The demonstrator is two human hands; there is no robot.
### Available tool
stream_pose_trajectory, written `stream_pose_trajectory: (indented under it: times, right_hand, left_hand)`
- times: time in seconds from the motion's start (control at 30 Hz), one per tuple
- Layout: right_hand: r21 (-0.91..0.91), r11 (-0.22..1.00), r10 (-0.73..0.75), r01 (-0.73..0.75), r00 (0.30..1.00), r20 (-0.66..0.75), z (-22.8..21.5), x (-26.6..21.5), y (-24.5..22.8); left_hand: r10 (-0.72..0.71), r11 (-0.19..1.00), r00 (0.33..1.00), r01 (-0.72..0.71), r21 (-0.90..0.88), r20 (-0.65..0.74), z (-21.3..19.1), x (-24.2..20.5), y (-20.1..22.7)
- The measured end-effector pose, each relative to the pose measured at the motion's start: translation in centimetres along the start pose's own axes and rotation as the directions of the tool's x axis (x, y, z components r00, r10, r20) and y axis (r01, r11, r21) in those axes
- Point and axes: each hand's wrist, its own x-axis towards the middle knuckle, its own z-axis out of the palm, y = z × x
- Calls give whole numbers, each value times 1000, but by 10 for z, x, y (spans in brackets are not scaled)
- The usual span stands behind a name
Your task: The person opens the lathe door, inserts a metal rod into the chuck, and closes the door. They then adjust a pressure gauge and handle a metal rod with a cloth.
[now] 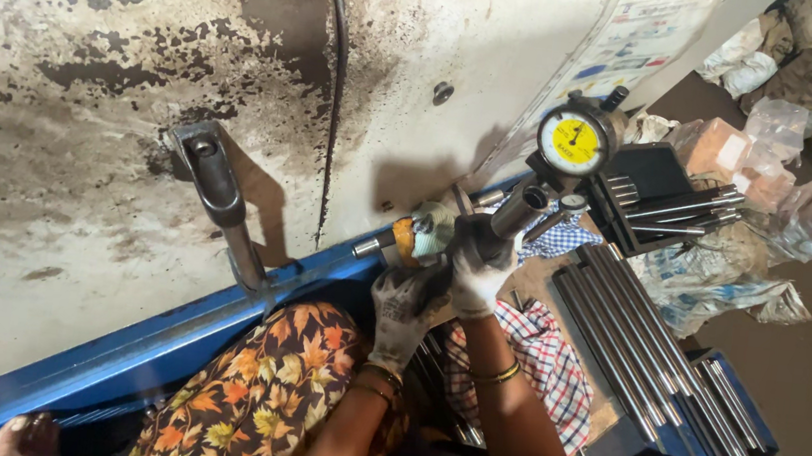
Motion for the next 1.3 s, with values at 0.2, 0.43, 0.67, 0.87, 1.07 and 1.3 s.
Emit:
stream_pose_trajectory:
  times: [0.2, 0.43, 0.67, 0.87, 1.07, 1.3]
  right_hand:
    - [-68, 997, -20, 21, 999, 26, -7, 0, 10]
    - [-113, 993, -29, 34, 998, 47, -12, -9, 15]
    - [101, 954, 233, -283, 909, 347, -48, -4, -38]
    - [-521, 810, -253, 270, 962, 106, -149, 55, 18]
    - [-576, 748, 321, -331, 939, -122, -210, 121, 130]
    - [-830, 213, 456, -515, 804, -382, -219, 149, 160]
  left_hand:
    - [34, 999, 999, -34, 22, 6, -1, 1, 1]
    - [50, 999, 996, -51, 8, 67, 0, -12, -2]
    - [-60, 990, 986, 39, 137, 157, 5, -13, -3]
    - [2, 1000, 999, -1, -11, 42, 3, -22, -5]
    - [31, 999, 999, -31, 15, 24, 4, -22, -7]
    - [35, 999, 998, -35, -1, 57, -6, -14, 5]
